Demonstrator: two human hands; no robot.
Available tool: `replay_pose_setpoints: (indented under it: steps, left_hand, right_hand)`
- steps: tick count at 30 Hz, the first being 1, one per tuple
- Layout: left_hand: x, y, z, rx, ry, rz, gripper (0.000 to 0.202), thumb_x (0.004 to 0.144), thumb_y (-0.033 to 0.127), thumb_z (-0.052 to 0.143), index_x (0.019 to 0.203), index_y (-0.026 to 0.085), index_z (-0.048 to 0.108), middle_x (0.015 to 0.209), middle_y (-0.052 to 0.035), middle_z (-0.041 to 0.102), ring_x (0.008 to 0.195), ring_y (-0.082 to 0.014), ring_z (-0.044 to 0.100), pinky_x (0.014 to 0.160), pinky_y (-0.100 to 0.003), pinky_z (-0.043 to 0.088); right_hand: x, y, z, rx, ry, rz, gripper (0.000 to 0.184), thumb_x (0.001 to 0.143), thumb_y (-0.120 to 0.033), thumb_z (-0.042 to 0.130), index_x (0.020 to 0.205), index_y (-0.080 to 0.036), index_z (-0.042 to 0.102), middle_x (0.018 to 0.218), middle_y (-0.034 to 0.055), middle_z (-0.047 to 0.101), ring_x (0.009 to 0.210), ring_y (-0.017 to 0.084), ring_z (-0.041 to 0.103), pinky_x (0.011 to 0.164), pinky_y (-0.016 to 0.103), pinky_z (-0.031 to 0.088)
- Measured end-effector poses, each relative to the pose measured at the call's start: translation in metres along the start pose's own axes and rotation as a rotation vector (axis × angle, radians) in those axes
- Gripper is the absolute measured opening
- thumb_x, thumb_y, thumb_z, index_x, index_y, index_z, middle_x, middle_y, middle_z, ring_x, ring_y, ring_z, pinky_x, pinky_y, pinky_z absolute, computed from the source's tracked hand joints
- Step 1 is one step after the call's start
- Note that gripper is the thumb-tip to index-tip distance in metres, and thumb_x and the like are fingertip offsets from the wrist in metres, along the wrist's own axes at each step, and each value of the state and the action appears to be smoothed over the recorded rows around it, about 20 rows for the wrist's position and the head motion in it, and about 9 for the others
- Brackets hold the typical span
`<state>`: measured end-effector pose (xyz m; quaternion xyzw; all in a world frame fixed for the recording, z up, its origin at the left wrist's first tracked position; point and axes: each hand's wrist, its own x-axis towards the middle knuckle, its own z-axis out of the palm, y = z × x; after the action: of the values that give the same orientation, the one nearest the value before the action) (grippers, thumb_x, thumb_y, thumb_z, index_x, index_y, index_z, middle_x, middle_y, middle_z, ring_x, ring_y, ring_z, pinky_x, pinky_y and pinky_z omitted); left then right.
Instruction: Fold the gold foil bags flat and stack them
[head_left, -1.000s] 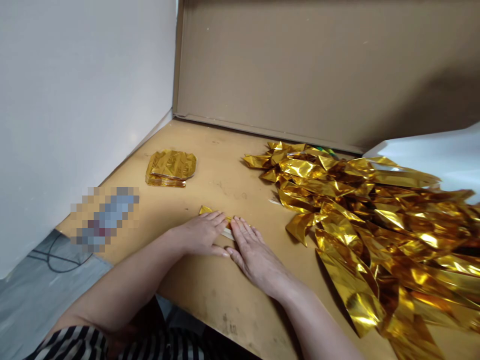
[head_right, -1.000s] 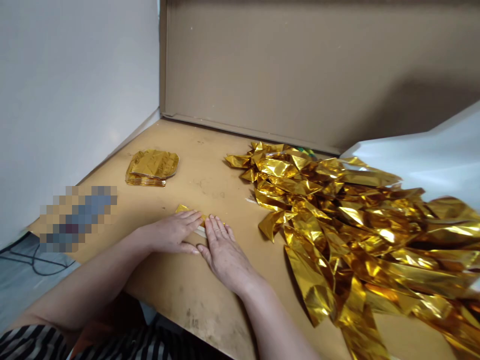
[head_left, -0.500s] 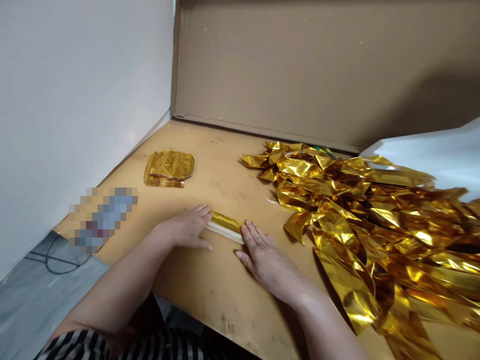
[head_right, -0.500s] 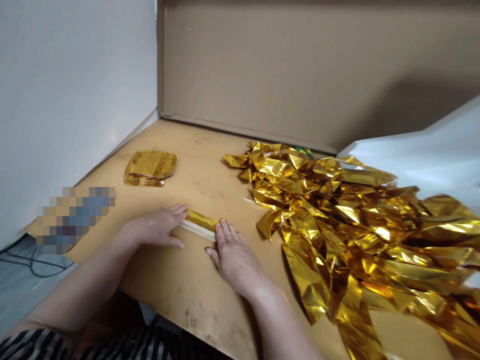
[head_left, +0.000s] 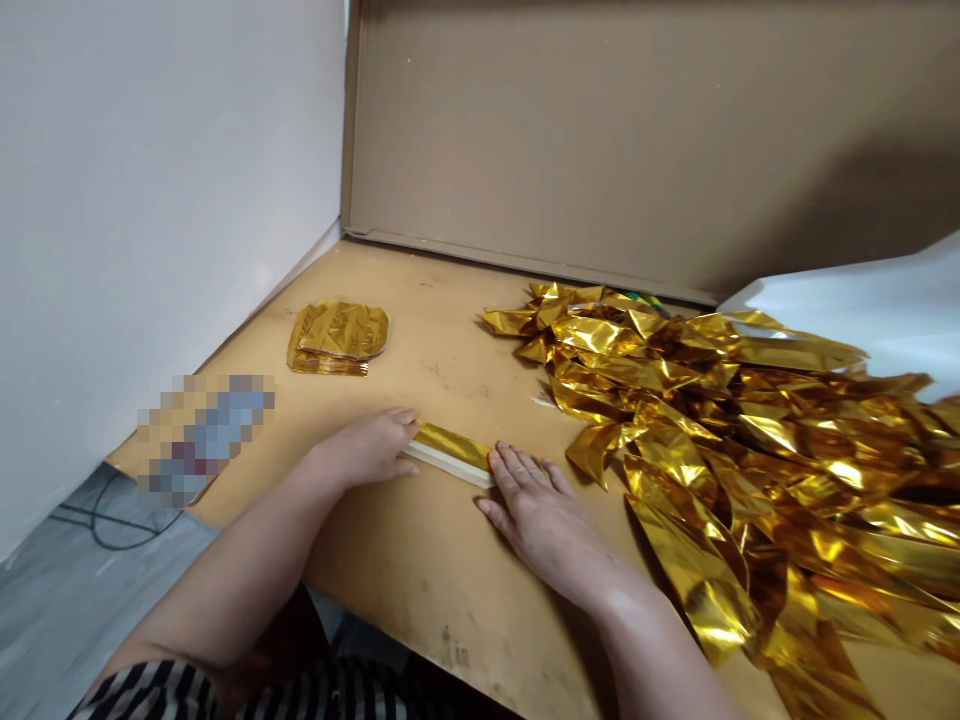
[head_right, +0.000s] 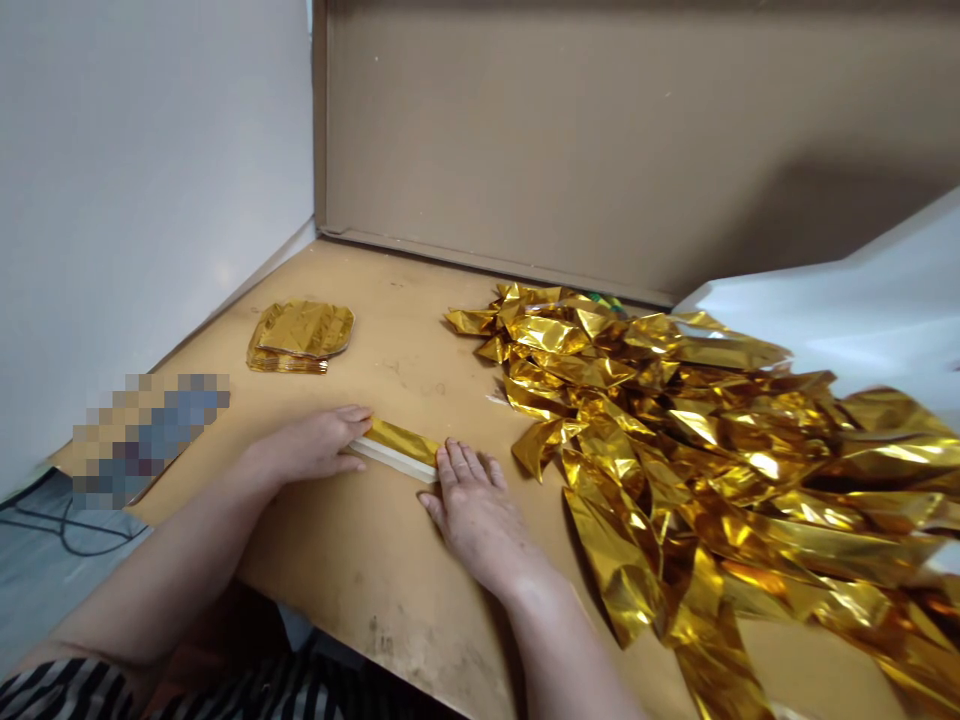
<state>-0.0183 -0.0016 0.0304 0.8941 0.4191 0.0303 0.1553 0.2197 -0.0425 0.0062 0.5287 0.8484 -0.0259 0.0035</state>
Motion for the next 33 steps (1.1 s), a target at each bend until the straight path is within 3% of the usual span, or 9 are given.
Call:
replay_pose_setpoints:
  steps: [4,8,13,17,22,26,30,33]
  left_hand:
    - [0.002,0.000,0.003,0.042,0.063,0.018,0.026,0.081,0.028,0.062,0.100,0.011,0.059,0.112,-0.0130,0.060,0.107,-0.0240,0.055,0.096,-0.033,0.042]
    - [0.003,0.001,0.004,0.094,0.128,0.038,0.031,0.083,0.040,0.059,0.094,0.012,0.061,0.101,-0.0116,0.059,0.100,-0.0246,0.054,0.089,-0.034,0.045]
    - [0.006,0.001,0.006,0.142,0.193,0.012,0.032,0.092,0.037,0.044,0.090,0.011,0.063,0.094,-0.0111,0.056,0.098,-0.0239,0.051,0.088,-0.035,0.043]
    - [0.009,0.001,0.008,0.153,0.191,0.004,0.031,0.090,0.037,0.048,0.095,0.009,0.063,0.098,-0.0127,0.057,0.100,-0.0251,0.050,0.091,-0.037,0.042]
    - [0.010,-0.001,0.007,0.125,0.168,0.082,0.025,0.087,0.034,0.052,0.096,0.012,0.061,0.104,-0.0118,0.060,0.104,-0.0246,0.052,0.094,-0.038,0.039]
    - [0.011,-0.001,0.010,0.063,0.133,0.155,0.024,0.084,0.021,0.051,0.105,0.014,0.059,0.123,-0.0102,0.056,0.120,-0.0245,0.044,0.103,-0.040,0.032]
    - [0.012,-0.001,0.014,0.014,0.074,0.184,0.034,0.081,0.013,0.050,0.115,0.015,0.056,0.133,-0.0078,0.051,0.131,-0.0258,0.035,0.108,-0.042,0.026]
    - [0.013,-0.002,0.014,-0.029,0.069,0.181,0.035,0.081,0.014,0.051,0.116,0.015,0.055,0.134,-0.0091,0.050,0.132,-0.0257,0.033,0.109,-0.043,0.026]
  right_hand:
    - [0.001,-0.002,0.004,-0.031,0.053,-0.004,0.054,0.090,-0.042,0.032,0.131,-0.011,0.049,0.135,0.0189,0.048,0.128,0.032,0.040,0.105,0.054,0.029]
    - [0.003,-0.005,0.005,-0.050,0.141,-0.054,0.051,0.090,-0.038,0.034,0.130,-0.011,0.050,0.131,0.0196,0.052,0.126,0.034,0.041,0.102,0.058,0.029]
    - [0.003,-0.018,-0.003,-0.082,0.182,-0.114,0.042,0.088,-0.034,0.041,0.119,-0.010,0.059,0.128,0.0207,0.053,0.123,0.035,0.044,0.100,0.060,0.031]
    - [0.002,-0.033,-0.011,-0.073,0.179,-0.206,0.035,0.087,-0.030,0.046,0.107,-0.008,0.064,0.124,0.0229,0.056,0.122,0.035,0.045,0.101,0.060,0.031]
    - [-0.003,-0.050,-0.012,0.099,0.161,-0.358,0.036,0.089,-0.031,0.047,0.113,-0.009,0.062,0.118,0.0210,0.061,0.120,0.032,0.048,0.104,0.059,0.030]
    - [-0.006,-0.059,-0.017,0.207,0.073,-0.431,0.045,0.086,-0.034,0.053,0.124,-0.010,0.054,0.126,0.0199,0.056,0.123,0.030,0.045,0.106,0.058,0.028]
    - [-0.003,-0.061,-0.024,0.284,0.011,-0.450,0.034,0.088,-0.030,0.050,0.116,-0.015,0.059,0.120,0.0132,0.061,0.117,0.025,0.052,0.109,0.055,0.024]
    - [0.002,-0.055,-0.021,0.286,0.070,-0.408,0.030,0.090,-0.025,0.044,0.113,-0.016,0.061,0.114,0.0116,0.064,0.113,0.023,0.055,0.109,0.052,0.026]
